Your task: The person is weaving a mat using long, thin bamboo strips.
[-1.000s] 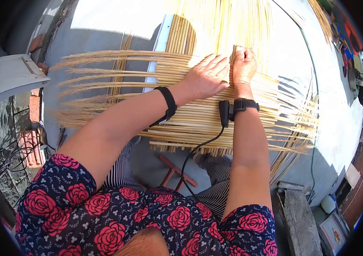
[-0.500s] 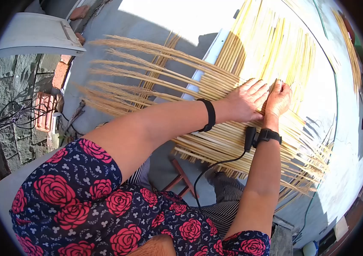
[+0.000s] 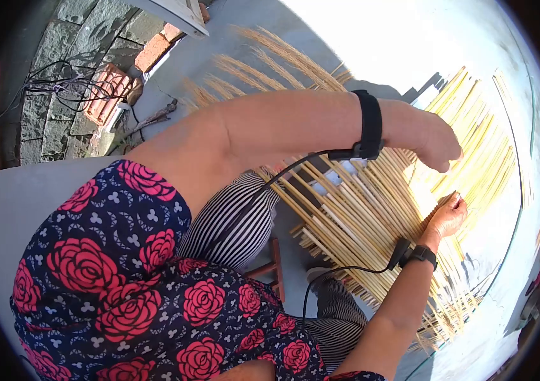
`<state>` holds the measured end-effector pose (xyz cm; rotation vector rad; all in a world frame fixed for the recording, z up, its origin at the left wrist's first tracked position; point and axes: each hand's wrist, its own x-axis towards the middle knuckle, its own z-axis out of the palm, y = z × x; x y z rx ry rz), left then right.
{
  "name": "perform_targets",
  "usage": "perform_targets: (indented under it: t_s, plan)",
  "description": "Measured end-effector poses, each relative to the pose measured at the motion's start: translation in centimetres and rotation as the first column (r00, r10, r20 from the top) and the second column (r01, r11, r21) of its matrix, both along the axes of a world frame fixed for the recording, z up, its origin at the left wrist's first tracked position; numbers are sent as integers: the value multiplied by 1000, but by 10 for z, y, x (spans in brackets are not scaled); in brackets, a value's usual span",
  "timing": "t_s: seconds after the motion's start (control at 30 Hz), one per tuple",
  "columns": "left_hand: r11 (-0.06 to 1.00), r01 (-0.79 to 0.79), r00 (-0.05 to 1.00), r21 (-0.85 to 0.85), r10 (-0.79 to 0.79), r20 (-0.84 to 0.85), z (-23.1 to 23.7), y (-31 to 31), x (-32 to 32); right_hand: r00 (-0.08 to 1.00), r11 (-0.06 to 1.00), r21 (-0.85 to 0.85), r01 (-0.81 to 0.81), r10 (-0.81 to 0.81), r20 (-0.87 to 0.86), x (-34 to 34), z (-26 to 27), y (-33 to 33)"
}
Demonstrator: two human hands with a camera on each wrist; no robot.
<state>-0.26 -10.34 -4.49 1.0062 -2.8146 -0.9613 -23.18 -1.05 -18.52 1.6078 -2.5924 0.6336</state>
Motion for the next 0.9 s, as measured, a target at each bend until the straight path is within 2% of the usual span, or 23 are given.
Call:
perform_targets:
  t_s: [0.03, 0.07, 0.13, 0.17, 0.2, 0.23, 0.27, 0.3, 0.37, 0.43, 0.5, 0.57, 0.63, 0.67, 0.73, 0.77, 0.87, 0.9]
  plan:
    - [996, -58, 976, -71, 42, -213, 41, 5, 40, 994, 995, 75, 59, -66, 90, 0, 2, -3]
    - [999, -35, 987, 24, 38, -156, 84, 6, 73, 1000, 999, 33, 6, -7, 24, -3, -2, -2]
    - [940, -202, 882, 274, 296, -367, 139, 50, 160, 1000, 999, 22, -25, 25, 12, -2, -1, 0]
    - [931, -266, 866, 252, 345, -361, 156, 70, 200, 1000, 999, 29, -14, 15, -14, -6, -5, -3]
    - [888, -380, 803, 259, 456, -383, 170, 103, 238, 999, 999, 34, -2, 3, -43, -9, -7, -5]
    - [863, -362, 748, 351, 494, -443, 166, 127, 280, 1000, 997, 74, 0, 0, 3, -6, -1, -4]
    - [836, -326, 686, 441, 530, -498, 149, 149, 320, 1000, 995, 99, -6, 3, 30, -9, -2, -6]
    - [725, -270, 509, 633, 666, -545, 124, 179, 348, 1000, 998, 67, -7, 8, -9, -13, -8, -7]
    - [503, -274, 370, 820, 842, -393, 78, 234, 386, 998, 999, 38, -13, 15, -54, -24, -18, -9]
    - [183, -252, 186, 950, 973, -138, 16, 280, 409, 998, 999, 31, -19, 20, -55, -33, -26, -14]
    - [-101, -224, -76, 969, 993, 86, -61, 318, 420, 1000, 996, 83, -17, 18, -18, -39, -25, -16]
    - [-298, -545, -131, 783, 953, 272, -133, 343, 424, 998, 996, 94, -1, -4, 56, -34, -24, -15]
    - [-212, -738, -13, 640, 953, 302, -184, 365, 427, 987, 993, 116, 28, -45, 154, -13, -5, -6]
    - [-150, -817, 47, 556, 945, 324, -204, 372, 429, 989, 993, 114, 18, -34, 144, -9, -3, -5]
    - [113, -963, 198, 246, 915, 352, -236, 377, 428, 992, 994, 106, 3, -16, 125, -9, -1, -4]
    - [256, -963, 267, 79, 886, 380, -249, 376, 427, 998, 999, 16, -42, 41, 53, -12, -6, -5]
    - [290, -953, 256, -87, 925, 282, -257, 369, 405, 996, 996, 85, 5, -12, 84, -6, 0, -3]
    - [281, -955, 235, -97, 913, 334, -259, 364, 398, 994, 995, 98, 2, -13, 110, -13, -3, -6]
